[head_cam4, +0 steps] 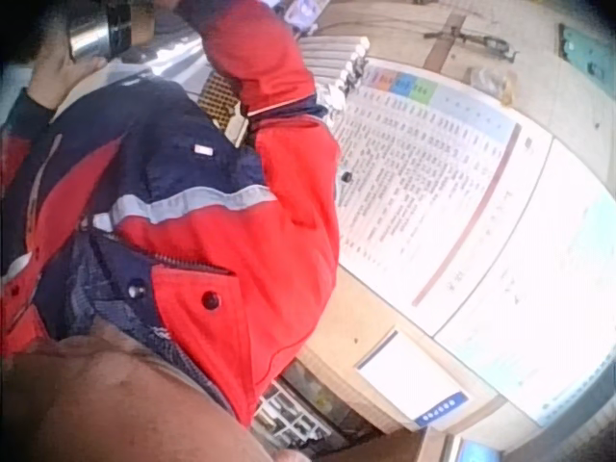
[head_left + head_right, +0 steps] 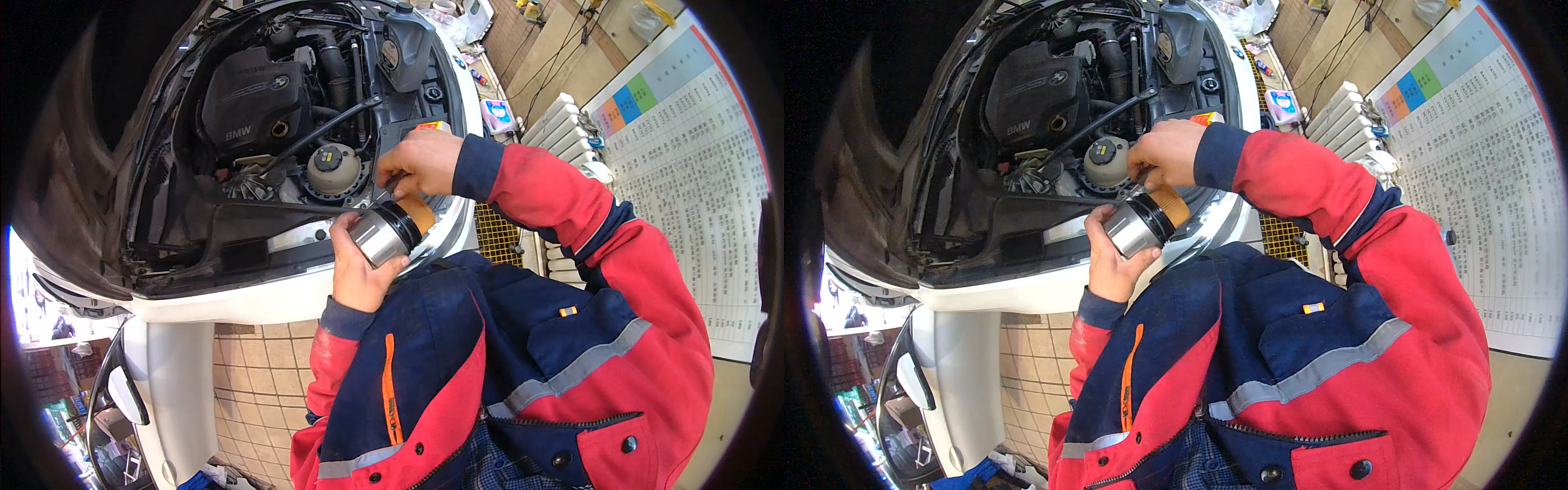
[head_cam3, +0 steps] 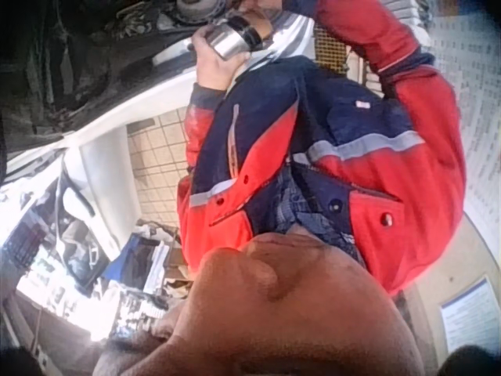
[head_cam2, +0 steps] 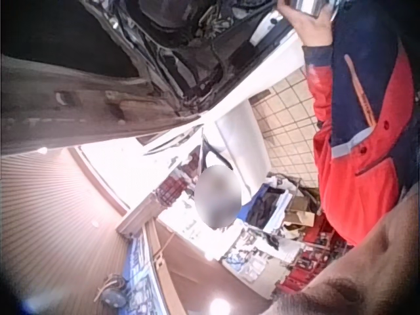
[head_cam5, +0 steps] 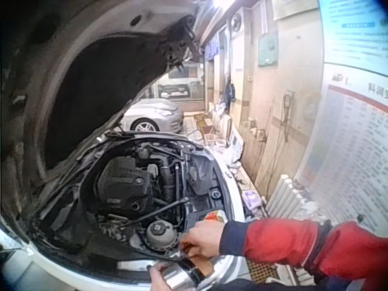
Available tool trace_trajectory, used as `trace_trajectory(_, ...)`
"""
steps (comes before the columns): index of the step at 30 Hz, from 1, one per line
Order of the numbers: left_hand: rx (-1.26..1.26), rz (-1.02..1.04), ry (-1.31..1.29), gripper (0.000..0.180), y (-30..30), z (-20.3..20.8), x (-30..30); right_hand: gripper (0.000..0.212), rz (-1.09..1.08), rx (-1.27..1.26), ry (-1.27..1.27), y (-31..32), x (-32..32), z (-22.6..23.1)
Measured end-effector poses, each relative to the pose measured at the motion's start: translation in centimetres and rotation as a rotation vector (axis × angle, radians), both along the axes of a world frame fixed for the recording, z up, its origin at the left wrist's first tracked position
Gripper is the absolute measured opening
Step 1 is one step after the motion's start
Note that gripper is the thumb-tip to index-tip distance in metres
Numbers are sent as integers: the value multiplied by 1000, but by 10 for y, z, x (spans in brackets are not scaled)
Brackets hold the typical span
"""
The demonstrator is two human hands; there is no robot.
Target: The person removes the old oil filter from the engine bay, cleans the filter housing, and prepares a new oil filter by applying oil to its gasket. The person then installs the new filter into the engine bay and closes the hood.
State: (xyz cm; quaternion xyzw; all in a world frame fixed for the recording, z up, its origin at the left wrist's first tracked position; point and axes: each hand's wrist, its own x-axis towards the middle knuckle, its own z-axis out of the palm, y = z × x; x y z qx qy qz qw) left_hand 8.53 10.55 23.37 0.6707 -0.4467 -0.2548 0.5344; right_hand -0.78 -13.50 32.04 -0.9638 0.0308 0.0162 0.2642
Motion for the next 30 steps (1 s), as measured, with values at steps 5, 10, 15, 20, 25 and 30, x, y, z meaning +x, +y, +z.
trace_trajectory(5,-40,133,102,112,-5,-22,5,26,19,-65,-84,34,-3,4)
trace_trajectory(10,-188,168,314,101,-7,-42,20,25,-4,-4,-126,41,-8,10)
trace_trajectory(15,-168,32,163,106,-1,-36,24,21,-51,-227,-133,33,0,20)
trace_trajectory(20,-262,-101,457,108,-2,-36,18,27,0,-232,66,2,15,30)
trace_trajectory(25,-440,-174,1243,76,-2,-52,22,28,272,197,421,-32,36,7)
trace_trajectory(30,-380,-33,1502,74,2,-68,26,33,214,597,510,-27,32,-10)
